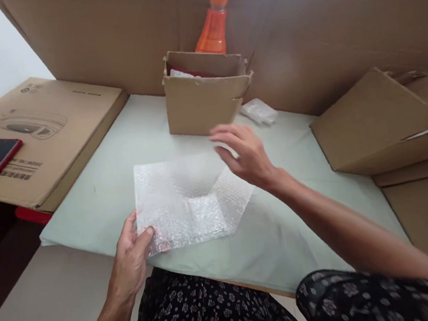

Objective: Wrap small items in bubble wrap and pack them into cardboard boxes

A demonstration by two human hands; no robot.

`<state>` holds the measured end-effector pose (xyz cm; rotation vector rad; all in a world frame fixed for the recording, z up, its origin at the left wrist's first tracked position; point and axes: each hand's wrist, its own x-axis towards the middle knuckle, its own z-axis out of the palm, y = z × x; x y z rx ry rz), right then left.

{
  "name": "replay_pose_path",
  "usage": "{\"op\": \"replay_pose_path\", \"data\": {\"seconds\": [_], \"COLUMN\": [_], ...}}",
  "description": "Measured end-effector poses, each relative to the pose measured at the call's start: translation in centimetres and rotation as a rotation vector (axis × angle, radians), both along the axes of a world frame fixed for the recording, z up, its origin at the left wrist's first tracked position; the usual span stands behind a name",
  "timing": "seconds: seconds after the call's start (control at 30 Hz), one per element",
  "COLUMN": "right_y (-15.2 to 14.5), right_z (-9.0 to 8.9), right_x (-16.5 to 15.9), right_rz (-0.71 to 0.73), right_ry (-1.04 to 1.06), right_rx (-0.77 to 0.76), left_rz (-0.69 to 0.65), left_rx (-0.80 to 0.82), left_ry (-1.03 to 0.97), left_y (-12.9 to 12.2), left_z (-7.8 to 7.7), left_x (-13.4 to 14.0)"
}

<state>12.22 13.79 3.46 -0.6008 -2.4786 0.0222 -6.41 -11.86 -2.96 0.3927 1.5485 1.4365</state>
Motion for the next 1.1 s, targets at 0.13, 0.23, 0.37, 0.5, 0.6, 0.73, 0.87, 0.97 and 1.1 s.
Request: {"op": "replay_pose_path", "data": {"seconds": [0.13,0.23,0.37,0.5,0.6,0.73,0.87,0.97,1.1], "right_y": [-1.7,-1.9,-0.7,-2.5,-5.9,-8.4,-7.6,-6.5,-5.2], "right_z": [-6.6,-8.2,-6.4,-4.0,-4.6,-6.8,-5.9,-3.9,-3.5], "right_x": [8.1,12.5,16.6,14.8,9.7,3.7,1.3,0.1,-1.7], "right_rz": [-0.183,-0.171,-0.364,-0.265,0.156,0.246,0.152,0.092,0.125], "right_ry": [-0.171,-0.33,-0.381,-0.336,-0.335,-0.092,0.086,0.219,0.348], "right_rx": [-0.231,-0.231,-0.066,-0.131,-0.385,-0.525,-0.815,-1.014,-1.149], "left_rz": [-0.073,-0.219,-0.318,-0.313,-0.301,-0.228,-0.106,-0.115,-0.098], "left_rx": [-0.075,-0.158,-0.08,-0.018,-0.158,-0.175,-0.071,-0.083,-0.197], "left_ry": [0.063,0.129,-0.007,-0.069,0.209,0.784,1.076,1.033,0.956], "left_y": [-1.9,-1.9,-2.2,-2.9,-2.9,-2.6,-2.0,-0.7,1.6], "left_z": [-0.2,0.0,0.3,0.3,0.7,1.7,2.5,2.5,1.6], "left_x": [-1.2,-1.7,-2.3,-2.7,-2.6,-3.0,-4.5,-5.8,-7.4]}}
